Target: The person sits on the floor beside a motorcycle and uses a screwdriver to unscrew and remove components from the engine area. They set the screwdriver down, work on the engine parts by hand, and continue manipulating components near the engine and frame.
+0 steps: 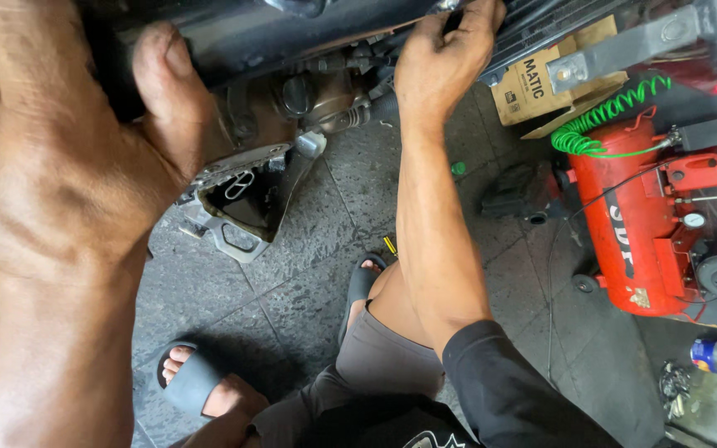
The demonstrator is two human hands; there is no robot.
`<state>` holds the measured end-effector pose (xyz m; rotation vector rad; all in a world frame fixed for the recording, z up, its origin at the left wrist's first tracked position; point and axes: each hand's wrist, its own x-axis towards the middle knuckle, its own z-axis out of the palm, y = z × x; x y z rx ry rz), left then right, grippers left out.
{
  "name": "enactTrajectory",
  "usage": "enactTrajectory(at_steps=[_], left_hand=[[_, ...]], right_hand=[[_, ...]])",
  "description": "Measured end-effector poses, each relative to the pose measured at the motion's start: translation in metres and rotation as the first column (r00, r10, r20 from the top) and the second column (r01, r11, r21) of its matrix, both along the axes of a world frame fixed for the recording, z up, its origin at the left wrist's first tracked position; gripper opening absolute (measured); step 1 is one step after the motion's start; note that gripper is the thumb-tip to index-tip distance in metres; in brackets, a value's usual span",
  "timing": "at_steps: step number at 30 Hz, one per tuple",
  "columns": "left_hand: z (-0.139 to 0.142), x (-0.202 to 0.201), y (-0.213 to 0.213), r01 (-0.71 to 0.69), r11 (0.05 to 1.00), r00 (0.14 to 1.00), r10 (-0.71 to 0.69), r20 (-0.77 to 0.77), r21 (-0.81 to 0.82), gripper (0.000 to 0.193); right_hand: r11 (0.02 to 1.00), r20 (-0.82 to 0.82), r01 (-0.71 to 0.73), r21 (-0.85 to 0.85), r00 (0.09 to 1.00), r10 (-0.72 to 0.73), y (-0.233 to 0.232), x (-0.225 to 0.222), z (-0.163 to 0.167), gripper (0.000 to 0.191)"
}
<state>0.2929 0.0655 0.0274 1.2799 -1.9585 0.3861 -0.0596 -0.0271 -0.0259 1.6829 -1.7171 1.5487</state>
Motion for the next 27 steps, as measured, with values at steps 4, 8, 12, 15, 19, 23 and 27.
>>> enactTrajectory(at_steps=[4, 8, 12, 15, 19, 23, 27], left_hand=[[0.002, -0.001, -0.002, 0.009, 1.0, 1.0, -0.009, -0.016, 0.003, 0.039], [0.007, 0.002, -0.001, 0.017, 1.0, 1.0, -0.016, -0.021, 0.024, 0.04], [0.013, 0.003, 0.001, 0.013, 1.0, 0.999, -0.012, -0.034, 0.028, 0.041], [0.013, -0.001, 0.0, -0.032, 0.999, 0.999, 0.033, -0.015, 0.025, 0.04], [0.013, -0.004, -0.003, -0.039, 0.999, 0.999, 0.04, -0.014, 0.001, 0.038], [0.013, 0.001, 0.001, -0.038, 0.999, 0.999, 0.038, -0.004, -0.011, 0.036], [0.013, 0.002, 0.002, -0.07, 0.997, 0.997, 0.07, 0.011, -0.026, 0.034]], right_hand=[[0.995, -0.055, -0.069, -0.07, 0.996, 0.065, -0.002, -0.003, -0.005, 0.036], [1.0, -0.022, 0.02, -0.003, 1.0, -0.02, -0.001, 0.003, -0.004, 0.041], [1.0, 0.003, 0.024, 0.014, 1.0, -0.024, 0.0, 0.01, 0.003, 0.038], [0.998, -0.081, 0.054, 0.015, 0.995, -0.053, 0.003, 0.012, 0.005, 0.025], [0.998, -0.224, 0.063, -0.022, 0.972, -0.066, 0.007, 0.01, 0.005, 0.041], [0.982, 0.119, 0.12, 0.147, 0.983, -0.138, 0.003, 0.009, 0.003, 0.038], [0.996, 0.018, -0.063, -0.068, 0.998, 0.064, -0.001, 0.013, 0.003, 0.043]])
